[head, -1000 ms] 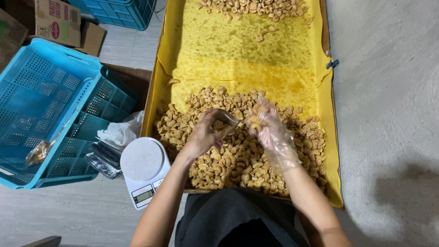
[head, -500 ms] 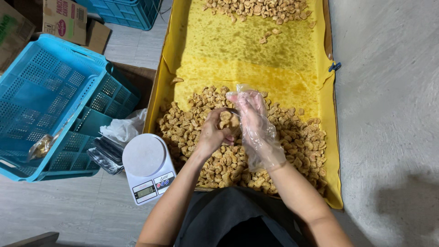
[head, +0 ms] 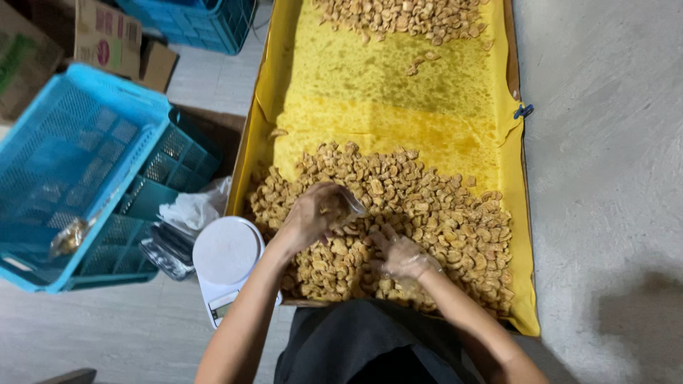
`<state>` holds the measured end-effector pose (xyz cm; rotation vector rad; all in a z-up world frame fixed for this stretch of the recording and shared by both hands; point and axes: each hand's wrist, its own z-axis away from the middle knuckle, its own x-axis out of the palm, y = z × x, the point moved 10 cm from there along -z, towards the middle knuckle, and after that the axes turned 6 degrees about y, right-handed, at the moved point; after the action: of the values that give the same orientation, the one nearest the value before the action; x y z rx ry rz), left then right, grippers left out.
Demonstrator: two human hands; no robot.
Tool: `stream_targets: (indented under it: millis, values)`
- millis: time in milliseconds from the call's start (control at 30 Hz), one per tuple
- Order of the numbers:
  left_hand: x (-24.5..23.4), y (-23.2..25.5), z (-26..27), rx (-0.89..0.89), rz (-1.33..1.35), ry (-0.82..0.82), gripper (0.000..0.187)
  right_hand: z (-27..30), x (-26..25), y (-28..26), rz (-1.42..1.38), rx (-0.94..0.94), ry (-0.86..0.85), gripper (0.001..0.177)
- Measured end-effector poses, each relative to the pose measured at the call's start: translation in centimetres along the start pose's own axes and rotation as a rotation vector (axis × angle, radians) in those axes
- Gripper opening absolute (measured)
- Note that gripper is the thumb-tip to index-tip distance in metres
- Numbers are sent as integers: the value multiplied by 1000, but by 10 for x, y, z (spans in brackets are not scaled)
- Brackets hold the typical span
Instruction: The person scoops cashews from a large yellow tray into clear plastic bags, weighs each bag on a digital scale, and places the filled bags into a blue basket. The process is repeated continuously throughout the clip.
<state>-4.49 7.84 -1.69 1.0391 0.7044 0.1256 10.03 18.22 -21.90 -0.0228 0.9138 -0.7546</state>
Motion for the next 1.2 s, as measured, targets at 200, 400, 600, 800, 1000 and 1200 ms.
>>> stream_targets:
  millis: [200, 400, 600, 800, 1000, 1200]
  values:
    - [-9, 10, 15, -29, 51, -4, 60, -69, 63, 2, 184, -391, 506, 82]
    - [-2, -6, 1, -17, 133, -24, 60, -86, 120, 1, 334, -296, 246, 36]
    - [0, -22, -1, 6, 142, -63, 62, -63, 78, -23, 20, -327, 190, 32]
    - [4, -29, -7, 1, 257, -85, 70, 2, -25, 6, -1350, 57, 92, 41]
    - [21, -28, -19, -20, 403, -49, 65, 52, -163, -55, -1871, -561, 358, 46]
    - [40, -34, -26, -55, 565, -87, 67, 21, -173, -80, -1867, -672, 403, 28]
